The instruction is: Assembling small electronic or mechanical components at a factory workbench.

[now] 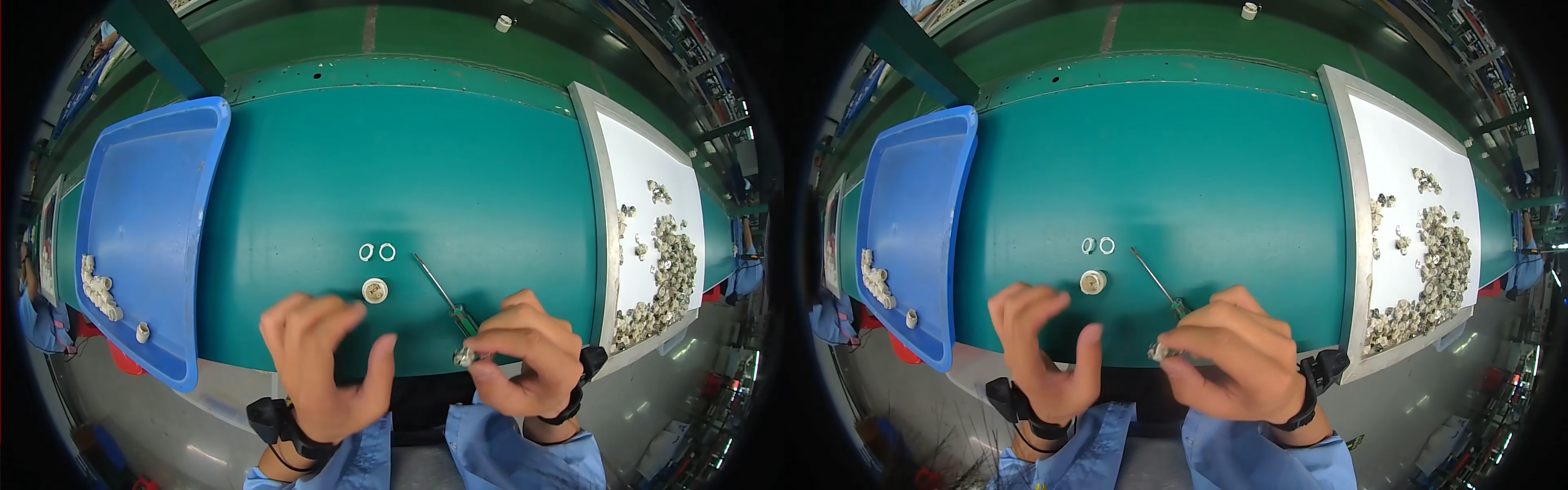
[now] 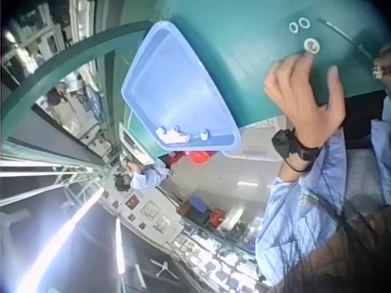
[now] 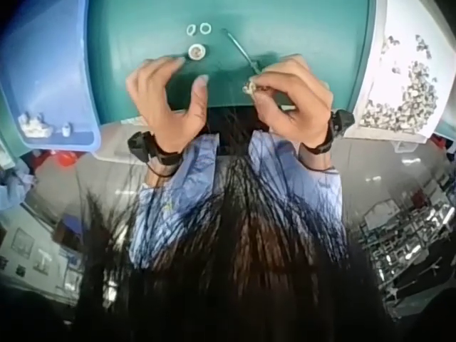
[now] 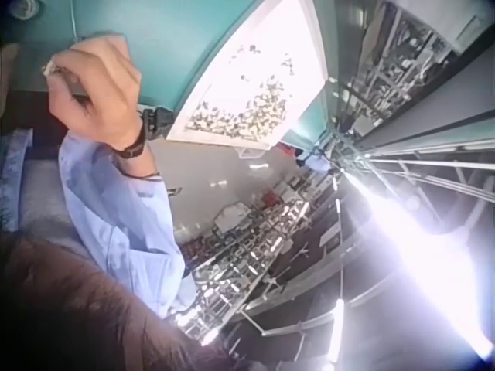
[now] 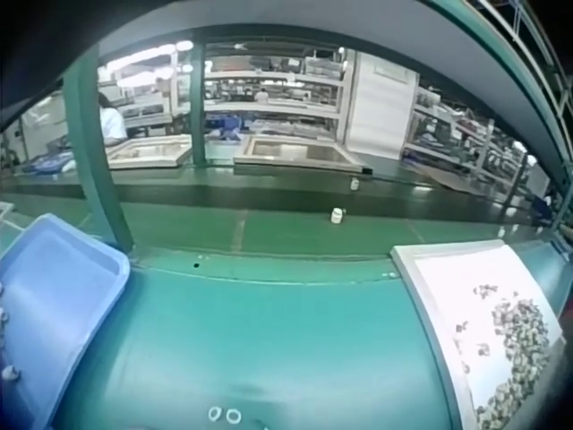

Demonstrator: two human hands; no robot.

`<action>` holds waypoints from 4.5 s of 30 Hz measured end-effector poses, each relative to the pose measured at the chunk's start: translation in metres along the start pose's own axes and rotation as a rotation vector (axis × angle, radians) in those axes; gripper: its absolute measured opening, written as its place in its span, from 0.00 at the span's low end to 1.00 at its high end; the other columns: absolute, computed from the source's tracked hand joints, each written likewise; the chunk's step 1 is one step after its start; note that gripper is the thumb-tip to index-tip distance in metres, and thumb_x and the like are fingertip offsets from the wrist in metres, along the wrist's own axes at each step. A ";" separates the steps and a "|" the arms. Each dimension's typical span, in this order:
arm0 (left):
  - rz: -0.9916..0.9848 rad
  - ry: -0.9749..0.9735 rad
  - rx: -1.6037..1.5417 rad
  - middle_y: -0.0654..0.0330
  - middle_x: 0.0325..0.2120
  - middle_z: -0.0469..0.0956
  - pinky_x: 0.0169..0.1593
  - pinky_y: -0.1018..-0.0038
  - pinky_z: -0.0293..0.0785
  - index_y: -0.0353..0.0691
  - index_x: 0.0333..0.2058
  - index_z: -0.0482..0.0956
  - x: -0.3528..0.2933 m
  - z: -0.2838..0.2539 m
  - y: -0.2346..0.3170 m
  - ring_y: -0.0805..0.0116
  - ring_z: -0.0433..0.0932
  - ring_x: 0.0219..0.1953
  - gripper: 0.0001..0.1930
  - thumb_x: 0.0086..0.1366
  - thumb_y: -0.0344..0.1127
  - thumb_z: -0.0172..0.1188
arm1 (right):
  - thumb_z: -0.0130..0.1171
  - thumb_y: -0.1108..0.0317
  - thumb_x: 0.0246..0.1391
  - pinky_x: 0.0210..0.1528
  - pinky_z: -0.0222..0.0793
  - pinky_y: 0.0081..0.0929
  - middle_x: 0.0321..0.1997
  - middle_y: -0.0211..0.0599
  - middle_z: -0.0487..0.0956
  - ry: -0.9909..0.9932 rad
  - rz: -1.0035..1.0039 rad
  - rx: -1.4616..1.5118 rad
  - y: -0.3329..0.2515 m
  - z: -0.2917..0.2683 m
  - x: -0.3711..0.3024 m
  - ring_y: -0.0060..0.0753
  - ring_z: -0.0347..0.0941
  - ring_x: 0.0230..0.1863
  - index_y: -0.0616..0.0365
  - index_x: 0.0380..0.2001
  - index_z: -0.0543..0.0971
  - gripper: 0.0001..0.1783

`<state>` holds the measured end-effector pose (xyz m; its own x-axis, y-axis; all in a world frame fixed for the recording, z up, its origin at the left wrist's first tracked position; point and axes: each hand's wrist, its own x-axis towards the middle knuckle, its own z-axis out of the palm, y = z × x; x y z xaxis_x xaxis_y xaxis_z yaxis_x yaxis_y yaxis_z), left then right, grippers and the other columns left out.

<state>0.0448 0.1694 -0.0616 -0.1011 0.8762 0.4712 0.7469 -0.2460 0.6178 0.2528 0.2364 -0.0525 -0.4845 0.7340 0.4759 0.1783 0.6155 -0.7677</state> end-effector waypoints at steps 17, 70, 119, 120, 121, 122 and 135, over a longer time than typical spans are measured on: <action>-0.050 -0.224 0.015 0.60 0.41 0.76 0.48 0.61 0.61 0.39 0.44 0.80 0.015 0.007 -0.014 0.55 0.73 0.49 0.19 0.50 0.29 0.67 | 0.69 0.75 0.43 0.29 0.66 0.29 0.27 0.38 0.80 -0.210 -0.179 -0.190 0.018 0.002 0.030 0.35 0.71 0.23 0.63 0.32 0.83 0.10; -0.084 -0.034 -0.018 0.64 0.38 0.77 0.46 0.62 0.65 0.40 0.32 0.83 -0.003 0.019 -0.040 0.61 0.76 0.46 0.13 0.43 0.31 0.69 | 0.64 0.73 0.34 0.32 0.61 0.30 0.36 0.35 0.82 -0.340 -0.282 -0.551 0.005 0.045 0.046 0.33 0.79 0.32 0.55 0.32 0.85 0.16; -0.150 -0.350 -0.719 0.64 0.26 0.78 0.36 0.71 0.60 0.39 0.31 0.78 -0.026 0.004 0.028 0.65 0.73 0.29 0.06 0.58 0.31 0.66 | 0.67 0.60 0.43 0.66 0.47 0.54 0.46 0.37 0.82 -0.066 -0.169 -0.197 -0.016 0.016 -0.020 0.43 0.80 0.50 0.47 0.35 0.84 0.13; -0.141 -0.361 -0.712 0.64 0.26 0.78 0.36 0.71 0.60 0.39 0.31 0.78 -0.028 0.006 0.030 0.65 0.73 0.29 0.06 0.58 0.31 0.66 | 0.67 0.60 0.44 0.66 0.47 0.54 0.46 0.37 0.82 -0.053 -0.144 -0.146 -0.016 0.015 -0.022 0.43 0.80 0.49 0.47 0.35 0.84 0.12; -0.194 -0.383 -0.756 0.62 0.27 0.78 0.36 0.71 0.61 0.38 0.33 0.78 -0.031 0.007 0.033 0.63 0.73 0.30 0.05 0.60 0.31 0.64 | 0.67 0.60 0.44 0.66 0.47 0.54 0.46 0.37 0.82 -0.038 -0.144 -0.145 -0.016 0.013 -0.023 0.43 0.80 0.49 0.47 0.35 0.84 0.12; -0.249 -0.405 -0.801 0.61 0.28 0.78 0.37 0.71 0.62 0.37 0.34 0.78 -0.033 0.009 0.035 0.62 0.73 0.31 0.05 0.61 0.31 0.62 | 0.67 0.60 0.44 0.66 0.47 0.54 0.45 0.36 0.82 -0.026 -0.171 -0.187 -0.016 0.010 -0.024 0.41 0.80 0.48 0.47 0.34 0.84 0.12; -0.206 -0.311 -0.558 0.48 0.32 0.76 0.35 0.61 0.68 0.29 0.38 0.73 -0.035 0.025 0.059 0.50 0.73 0.30 0.09 0.66 0.31 0.53 | 0.65 0.63 0.45 0.63 0.52 0.52 0.37 0.26 0.84 0.058 -0.153 -0.297 -0.024 -0.002 -0.027 0.31 0.81 0.40 0.49 0.32 0.85 0.09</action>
<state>0.1089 0.1341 -0.0572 0.0515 0.9863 0.1565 0.2724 -0.1647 0.9480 0.2636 0.2026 -0.0463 -0.4771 0.6363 0.6063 0.3531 0.7705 -0.5308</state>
